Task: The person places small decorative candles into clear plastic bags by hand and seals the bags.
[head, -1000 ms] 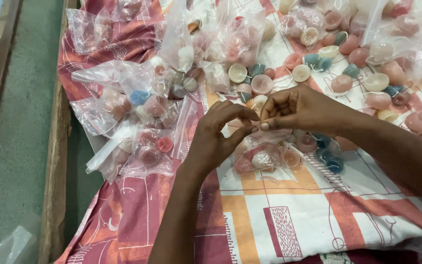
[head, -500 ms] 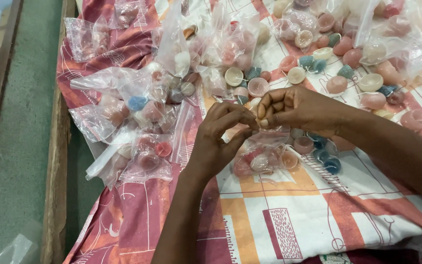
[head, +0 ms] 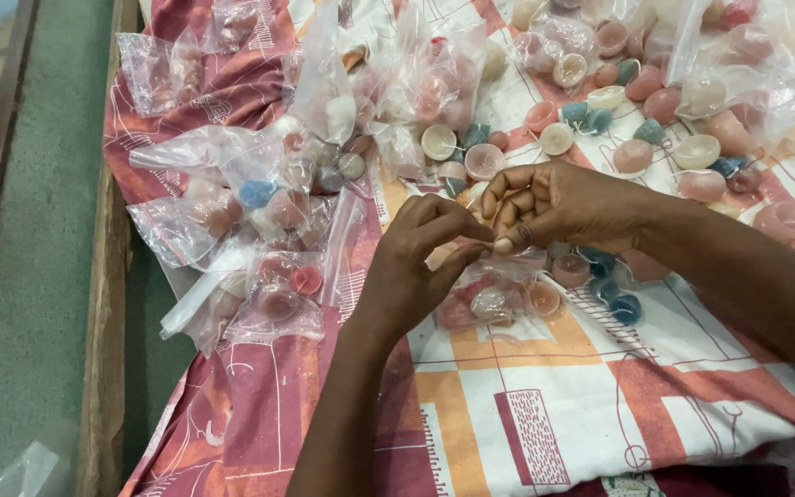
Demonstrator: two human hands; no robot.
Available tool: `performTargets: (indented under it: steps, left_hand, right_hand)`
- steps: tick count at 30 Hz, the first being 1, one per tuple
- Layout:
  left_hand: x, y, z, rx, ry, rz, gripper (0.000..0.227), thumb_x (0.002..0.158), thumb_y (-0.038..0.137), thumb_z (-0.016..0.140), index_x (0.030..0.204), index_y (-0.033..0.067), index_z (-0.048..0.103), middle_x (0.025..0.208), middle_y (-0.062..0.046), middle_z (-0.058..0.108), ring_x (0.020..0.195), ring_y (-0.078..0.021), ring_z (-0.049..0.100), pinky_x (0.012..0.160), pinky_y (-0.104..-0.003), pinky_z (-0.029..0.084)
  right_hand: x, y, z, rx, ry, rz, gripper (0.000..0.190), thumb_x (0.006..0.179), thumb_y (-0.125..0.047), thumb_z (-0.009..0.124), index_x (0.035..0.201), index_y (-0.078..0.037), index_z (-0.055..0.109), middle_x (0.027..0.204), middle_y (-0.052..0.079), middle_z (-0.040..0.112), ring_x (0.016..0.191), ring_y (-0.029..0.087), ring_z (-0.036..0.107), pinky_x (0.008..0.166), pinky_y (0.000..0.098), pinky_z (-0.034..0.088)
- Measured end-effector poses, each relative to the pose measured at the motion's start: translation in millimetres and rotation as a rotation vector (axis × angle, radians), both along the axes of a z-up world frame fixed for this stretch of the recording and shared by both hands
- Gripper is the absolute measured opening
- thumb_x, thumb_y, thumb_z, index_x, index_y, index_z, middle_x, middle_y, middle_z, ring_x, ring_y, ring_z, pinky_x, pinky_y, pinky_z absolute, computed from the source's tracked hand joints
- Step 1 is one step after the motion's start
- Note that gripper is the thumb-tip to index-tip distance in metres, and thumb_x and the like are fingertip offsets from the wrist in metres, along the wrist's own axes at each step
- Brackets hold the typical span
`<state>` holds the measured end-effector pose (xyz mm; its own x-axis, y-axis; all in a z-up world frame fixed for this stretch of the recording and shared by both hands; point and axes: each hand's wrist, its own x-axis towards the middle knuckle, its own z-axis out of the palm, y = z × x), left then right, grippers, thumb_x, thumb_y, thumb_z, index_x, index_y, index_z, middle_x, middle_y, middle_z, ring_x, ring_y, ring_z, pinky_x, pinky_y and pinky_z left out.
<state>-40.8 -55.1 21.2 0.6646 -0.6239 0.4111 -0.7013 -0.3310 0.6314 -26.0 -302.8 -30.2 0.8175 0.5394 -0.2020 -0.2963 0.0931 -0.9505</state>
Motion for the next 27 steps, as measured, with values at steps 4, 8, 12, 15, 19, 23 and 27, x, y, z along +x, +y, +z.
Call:
performTargets:
  steps: [4, 8, 12, 15, 19, 23, 27]
  left_hand:
    - [2.2, 1.8, -3.9, 0.002, 0.018, 0.017, 0.019, 0.084, 0.002, 0.079, 0.098, 0.0120, 0.074, 0.101, -0.002, 0.064, 0.104, -0.0206, 0.064, 0.090, -0.036, 0.053]
    - [-0.2, -0.5, -0.1, -0.039, 0.013, 0.009, 0.021, 0.084, 0.001, 0.079, 0.101, 0.0120, 0.074, 0.104, -0.001, 0.065, 0.107, -0.0204, 0.064, 0.093, -0.036, 0.052]
    - [0.0, -1.4, 0.4, -0.084, 0.031, -0.018, 0.021, 0.083, 0.000, 0.079, 0.100, 0.0119, 0.074, 0.110, -0.001, 0.067, 0.112, -0.0203, 0.064, 0.098, -0.036, 0.051]
    - [-1.0, -0.8, 3.4, -0.098, 0.061, -0.031, 0.021, 0.083, 0.000, 0.079, 0.099, 0.0122, 0.074, 0.113, 0.000, 0.068, 0.115, -0.0201, 0.063, 0.100, -0.036, 0.050]
    - [-0.5, 0.3, 0.3, -0.107, 0.084, -0.056, 0.018, 0.087, 0.002, 0.080, 0.099, 0.0128, 0.073, 0.110, 0.002, 0.068, 0.118, -0.0197, 0.064, 0.104, -0.036, 0.051]
    - [0.5, 1.1, -0.1, -0.071, 0.063, -0.076, 0.017, 0.087, 0.004, 0.080, 0.101, 0.0119, 0.072, 0.111, 0.000, 0.067, 0.123, -0.0226, 0.060, 0.107, -0.038, 0.047]
    - [3.1, 2.2, -2.9, -0.051, 0.064, -0.082, 0.017, 0.087, 0.005, 0.079, 0.101, 0.0116, 0.071, 0.109, -0.001, 0.068, 0.126, -0.0241, 0.059, 0.110, -0.040, 0.045]
  right_hand:
    - [1.1, -1.5, 0.8, 0.065, 0.068, 0.004, 0.035, 0.082, -0.001, 0.078, 0.114, -0.003, 0.065, 0.095, 0.002, 0.069, 0.086, 0.008, 0.066, 0.071, 0.0223, 0.053]
    - [-1.6, -1.6, 6.5, 0.077, 0.060, 0.011, 0.031, 0.085, -0.001, 0.076, 0.113, -0.003, 0.063, 0.099, 0.004, 0.070, 0.090, 0.009, 0.068, 0.076, 0.0238, 0.056]
    - [-2.5, -3.2, 8.5, 0.154, 0.032, 0.042, 0.028, 0.088, -0.001, 0.073, 0.114, -0.002, 0.064, 0.101, 0.004, 0.070, 0.094, 0.010, 0.067, 0.081, 0.0255, 0.055]
    - [-1.9, -1.9, 10.8, 0.141, 0.016, 0.009, 0.024, 0.087, 0.000, 0.072, 0.110, -0.002, 0.064, 0.103, 0.004, 0.071, 0.097, 0.010, 0.069, 0.085, 0.0262, 0.057]
    - [-5.2, -0.2, 18.9, -0.046, -0.218, -0.055, 0.016, 0.089, 0.001, 0.072, 0.104, -0.002, 0.065, 0.096, 0.003, 0.071, 0.090, 0.009, 0.068, 0.083, 0.0250, 0.056]
    - [-11.1, 1.8, 24.7, -0.087, -0.320, 0.016, 0.003, 0.095, -0.001, 0.067, 0.096, 0.000, 0.070, 0.091, 0.004, 0.074, 0.087, 0.008, 0.066, 0.078, 0.0249, 0.055]
    - [-13.7, 4.5, 29.8, -0.134, -0.378, 0.021, 0.006, 0.095, 0.000, 0.065, 0.093, -0.001, 0.070, 0.090, 0.002, 0.074, 0.087, 0.006, 0.066, 0.077, 0.0230, 0.054]
